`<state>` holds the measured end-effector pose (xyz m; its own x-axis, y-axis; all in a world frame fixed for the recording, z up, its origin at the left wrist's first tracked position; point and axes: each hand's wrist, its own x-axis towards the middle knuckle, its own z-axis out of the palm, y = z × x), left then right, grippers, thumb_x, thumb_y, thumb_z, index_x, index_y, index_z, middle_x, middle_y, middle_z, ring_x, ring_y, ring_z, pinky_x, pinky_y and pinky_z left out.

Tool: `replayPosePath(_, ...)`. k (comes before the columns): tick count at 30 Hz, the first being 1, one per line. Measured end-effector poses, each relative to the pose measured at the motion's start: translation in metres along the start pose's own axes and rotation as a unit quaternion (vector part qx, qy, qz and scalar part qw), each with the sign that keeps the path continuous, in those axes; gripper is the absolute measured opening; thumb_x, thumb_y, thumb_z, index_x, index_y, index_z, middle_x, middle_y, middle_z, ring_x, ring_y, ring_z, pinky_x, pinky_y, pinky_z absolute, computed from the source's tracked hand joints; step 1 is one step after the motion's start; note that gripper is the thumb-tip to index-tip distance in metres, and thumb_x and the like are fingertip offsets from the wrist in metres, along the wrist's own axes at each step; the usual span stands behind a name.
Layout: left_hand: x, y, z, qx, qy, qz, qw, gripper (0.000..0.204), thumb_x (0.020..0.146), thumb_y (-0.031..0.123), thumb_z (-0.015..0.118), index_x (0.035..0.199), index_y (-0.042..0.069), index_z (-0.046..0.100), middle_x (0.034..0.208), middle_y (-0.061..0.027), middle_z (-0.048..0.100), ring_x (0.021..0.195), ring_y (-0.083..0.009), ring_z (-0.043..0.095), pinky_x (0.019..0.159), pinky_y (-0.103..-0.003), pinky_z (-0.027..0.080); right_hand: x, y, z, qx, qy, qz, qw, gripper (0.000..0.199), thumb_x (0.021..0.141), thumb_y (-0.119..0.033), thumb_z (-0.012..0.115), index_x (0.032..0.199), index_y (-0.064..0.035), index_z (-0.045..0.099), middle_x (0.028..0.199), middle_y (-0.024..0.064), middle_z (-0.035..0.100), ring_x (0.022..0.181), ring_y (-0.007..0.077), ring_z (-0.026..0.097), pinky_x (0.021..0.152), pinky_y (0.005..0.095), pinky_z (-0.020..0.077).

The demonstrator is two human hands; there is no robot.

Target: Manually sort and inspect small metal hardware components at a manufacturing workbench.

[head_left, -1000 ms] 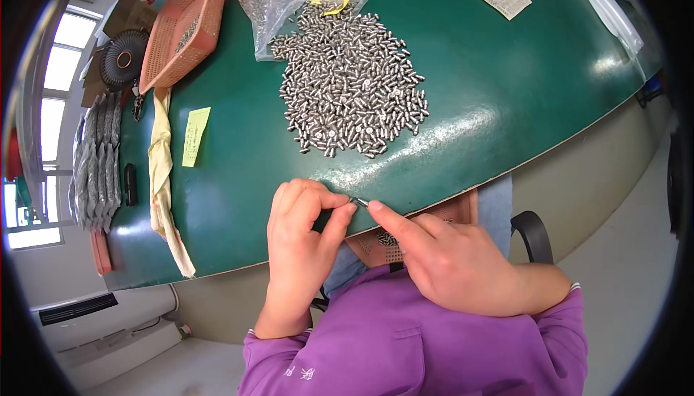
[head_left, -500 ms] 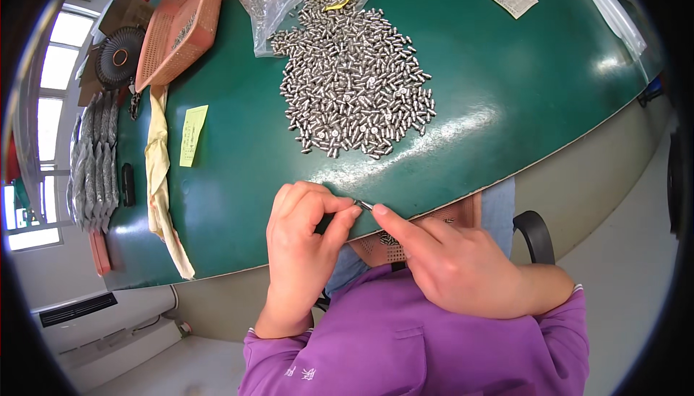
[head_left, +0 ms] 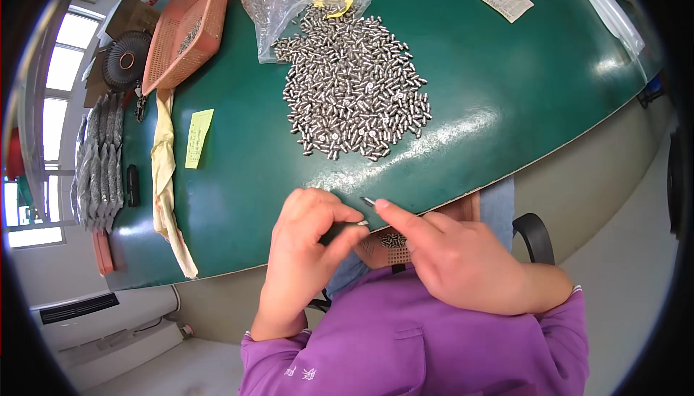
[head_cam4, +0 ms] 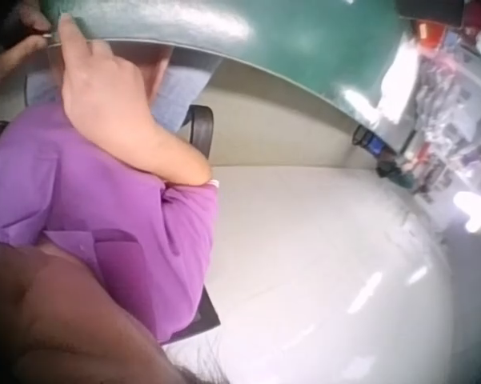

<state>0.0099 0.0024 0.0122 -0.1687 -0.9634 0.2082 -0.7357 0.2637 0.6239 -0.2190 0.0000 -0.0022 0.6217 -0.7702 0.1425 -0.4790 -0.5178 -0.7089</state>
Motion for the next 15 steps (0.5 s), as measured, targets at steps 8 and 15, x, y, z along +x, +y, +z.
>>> replayPosePath(8,0.027,-0.024,-0.003,0.156,0.127,-0.063,0.977,0.017,0.082,0.003,0.076,0.097,0.003,0.068,0.098,-0.0108,0.065,0.096,-0.0305,0.062,0.082,-0.042,0.051,0.001,-0.002,-0.009,0.009,0.011,0.001,1.0,0.071,0.082,-0.004,0.064,0.151,-0.0066,0.048,0.086,0.0112,0.06,0.064,0.0275,0.065,0.057,0.0385,0.0544)
replayPosePath(15,0.024,-0.018,0.003,0.086,0.069,-0.051,0.993,0.012,0.08,0.0,0.074,0.086,0.004,0.064,0.088,-0.009,0.063,0.085,-0.0292,0.061,0.075,-0.041,0.05,0.0,0.002,-0.004,-0.008,0.01,-0.002,1.0,0.072,0.081,-0.005,0.065,0.151,-0.0062,0.048,0.083,0.0104,0.058,0.062,0.026,0.064,0.055,0.037,0.0532)
